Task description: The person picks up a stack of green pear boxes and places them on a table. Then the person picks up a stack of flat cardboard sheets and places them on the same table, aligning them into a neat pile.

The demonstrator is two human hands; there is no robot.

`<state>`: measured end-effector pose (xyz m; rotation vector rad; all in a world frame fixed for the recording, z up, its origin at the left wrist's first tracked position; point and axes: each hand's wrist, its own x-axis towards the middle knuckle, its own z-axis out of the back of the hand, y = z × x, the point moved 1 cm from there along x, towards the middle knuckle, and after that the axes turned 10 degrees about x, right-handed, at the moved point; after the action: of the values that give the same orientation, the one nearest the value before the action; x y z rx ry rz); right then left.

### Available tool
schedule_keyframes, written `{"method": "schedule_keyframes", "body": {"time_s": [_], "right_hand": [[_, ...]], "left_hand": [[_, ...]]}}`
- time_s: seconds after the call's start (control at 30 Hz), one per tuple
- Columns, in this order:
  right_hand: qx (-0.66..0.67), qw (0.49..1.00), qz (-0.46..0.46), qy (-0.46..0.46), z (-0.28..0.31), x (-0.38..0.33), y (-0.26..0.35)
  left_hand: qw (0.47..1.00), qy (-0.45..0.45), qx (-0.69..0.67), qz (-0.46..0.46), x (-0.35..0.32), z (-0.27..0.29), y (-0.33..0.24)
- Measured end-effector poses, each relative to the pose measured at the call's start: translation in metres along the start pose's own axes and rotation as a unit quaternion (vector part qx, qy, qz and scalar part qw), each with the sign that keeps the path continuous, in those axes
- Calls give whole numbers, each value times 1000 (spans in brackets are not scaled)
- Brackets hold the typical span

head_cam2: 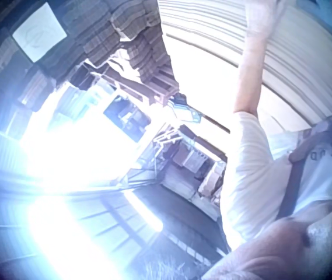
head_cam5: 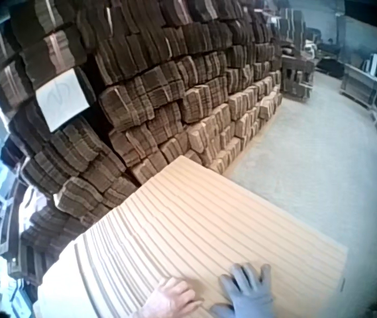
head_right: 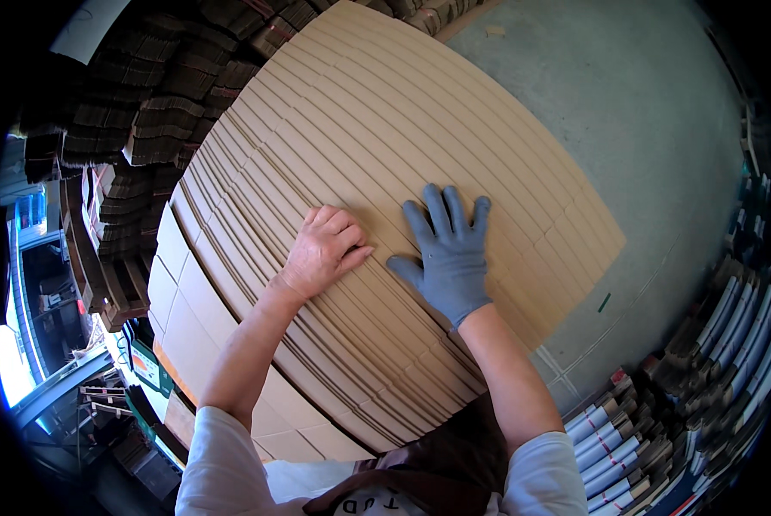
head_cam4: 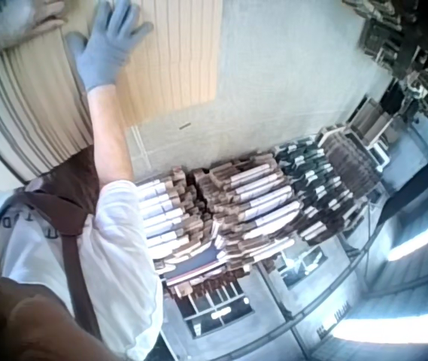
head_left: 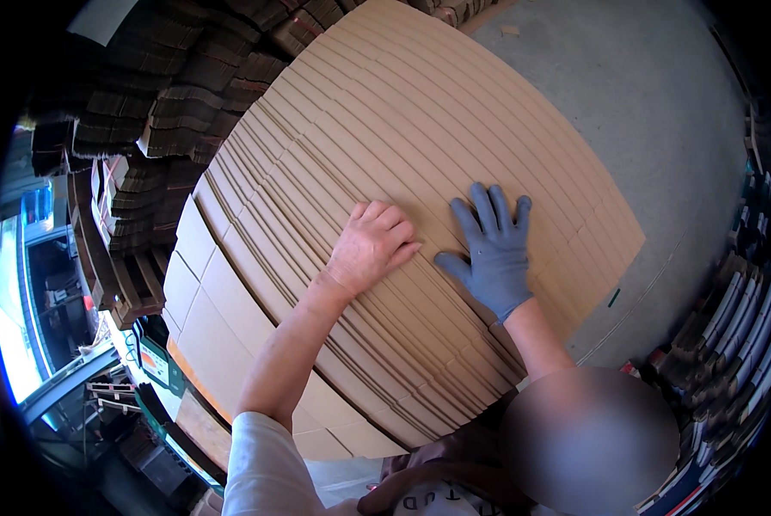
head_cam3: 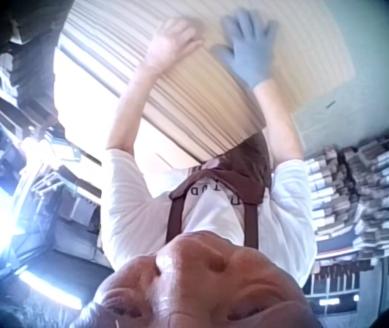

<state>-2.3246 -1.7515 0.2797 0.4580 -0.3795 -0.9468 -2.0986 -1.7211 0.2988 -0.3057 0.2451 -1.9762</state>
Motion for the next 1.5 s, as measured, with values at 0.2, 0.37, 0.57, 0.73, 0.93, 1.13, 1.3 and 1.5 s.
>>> {"method": "schedule_keyframes", "body": {"time_s": [0.2,0.37,0.57,0.73,0.93,1.13,1.3,1.5], "right_hand": [[13,1000,-9,7,2,-2,-1],[2,1000,-15,17,4,-1,6],[16,999,-32,11,0,-1,13],[11,999,-36,22,3,2,17],[1,999,-32,22,4,-1,14],[6,1000,-26,11,1,-1,15],[5,1000,-23,9,0,-1,13],[8,1000,-21,4,-1,-2,9]], "left_hand": [[1000,-7,-12,-4,3,1,2],[999,-1,-29,16,1,6,-1],[1000,-18,0,0,-3,6,-3],[1000,-2,3,3,-5,5,2],[1000,-5,-8,-23,-2,8,1],[1000,2,-9,-19,-7,7,4],[1000,1,-10,-20,-5,9,3],[1000,14,-11,-14,-9,9,4]]}}
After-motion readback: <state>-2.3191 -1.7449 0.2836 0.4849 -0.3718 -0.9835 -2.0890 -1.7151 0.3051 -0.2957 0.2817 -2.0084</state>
